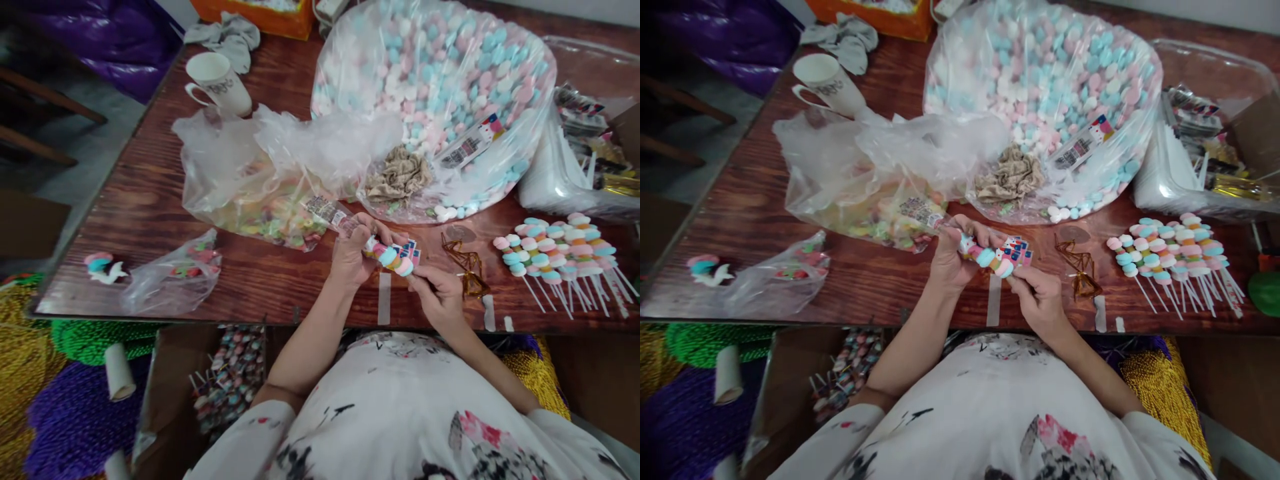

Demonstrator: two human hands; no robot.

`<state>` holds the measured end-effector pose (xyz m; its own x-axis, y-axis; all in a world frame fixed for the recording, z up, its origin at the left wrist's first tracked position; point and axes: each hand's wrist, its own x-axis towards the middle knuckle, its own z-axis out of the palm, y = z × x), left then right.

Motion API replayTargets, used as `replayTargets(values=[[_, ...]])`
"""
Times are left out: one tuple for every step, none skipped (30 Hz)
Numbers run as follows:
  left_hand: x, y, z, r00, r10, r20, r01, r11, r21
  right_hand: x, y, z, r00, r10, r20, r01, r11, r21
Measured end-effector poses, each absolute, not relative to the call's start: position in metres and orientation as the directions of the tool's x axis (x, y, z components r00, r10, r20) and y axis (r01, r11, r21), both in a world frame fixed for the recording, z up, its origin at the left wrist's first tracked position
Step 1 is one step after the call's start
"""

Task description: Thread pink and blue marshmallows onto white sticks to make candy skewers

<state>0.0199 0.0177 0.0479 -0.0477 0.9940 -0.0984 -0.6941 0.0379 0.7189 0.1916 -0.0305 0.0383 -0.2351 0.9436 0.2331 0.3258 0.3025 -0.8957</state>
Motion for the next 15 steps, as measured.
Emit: replayTargets(values=[[0.021,0.018,0.048,-0.074,0.994,-0.084,-0.688,0.01,0.726,0.193,-0.032,0.037,-0.232,0.913,0.337,0.392,0.405,-0.826],[0.022,0.019,0.048,-0.096,0.993,-0.07,-0.679,-0.014,0.734,0.194,-0.032,0.035,-0.253,0.868,0.427,0.463,0.496,-0.734],[0.023,0.02,0.048,-0.113,0.992,-0.06,-0.668,-0.032,0.743,0.196,-0.033,0.034,-0.295,0.82,0.49,0.53,0.567,-0.631],[0.024,0.02,0.048,-0.124,0.991,-0.055,-0.659,-0.04,0.751,0.198,-0.032,0.034,-0.341,0.779,0.526,0.584,0.614,-0.531],[0.024,0.021,0.047,-0.125,0.991,-0.056,-0.652,-0.039,0.757,0.2,-0.031,0.034,-0.382,0.75,0.54,0.624,0.641,-0.448],[0.025,0.02,0.047,-0.113,0.992,-0.062,-0.647,-0.026,0.762,0.202,-0.029,0.035,-0.412,0.733,0.541,0.651,0.652,-0.389],[0.026,0.02,0.047,-0.087,0.993,-0.075,-0.647,0.001,0.762,0.203,-0.027,0.036,-0.429,0.73,0.533,0.668,0.653,-0.356],[0.027,0.019,0.046,-0.049,0.995,-0.092,-0.652,0.038,0.757,0.204,-0.025,0.037,-0.43,0.735,0.524,0.675,0.647,-0.354],[0.027,0.018,0.046,-0.005,0.994,-0.11,-0.661,0.079,0.747,0.204,-0.022,0.038,-0.417,0.752,0.511,0.67,0.634,-0.386],[0.027,0.018,0.046,0.037,0.992,-0.124,-0.672,0.117,0.732,0.203,-0.02,0.039,-0.392,0.782,0.485,0.649,0.608,-0.457],[0.027,0.017,0.045,0.073,0.988,-0.134,-0.684,0.147,0.715,0.202,-0.018,0.04,-0.36,0.824,0.438,0.604,0.563,-0.564],[0.027,0.016,0.045,0.098,0.985,-0.14,-0.694,0.168,0.7,0.2,-0.016,0.04,-0.33,0.872,0.361,0.532,0.488,-0.692],[0.026,0.016,0.044,0.113,0.983,-0.143,-0.702,0.181,0.689,0.198,-0.015,0.04,-0.313,0.914,0.257,0.432,0.378,-0.819],[0.026,0.015,0.044,0.122,0.982,-0.147,-0.705,0.19,0.683,0.195,-0.015,0.04,-0.313,0.939,0.139,0.312,0.24,-0.919],[0.025,0.015,0.043,0.131,0.98,-0.153,-0.707,0.2,0.678,0.193,-0.015,0.039,-0.333,0.943,0.022,0.187,0.089,-0.978]])
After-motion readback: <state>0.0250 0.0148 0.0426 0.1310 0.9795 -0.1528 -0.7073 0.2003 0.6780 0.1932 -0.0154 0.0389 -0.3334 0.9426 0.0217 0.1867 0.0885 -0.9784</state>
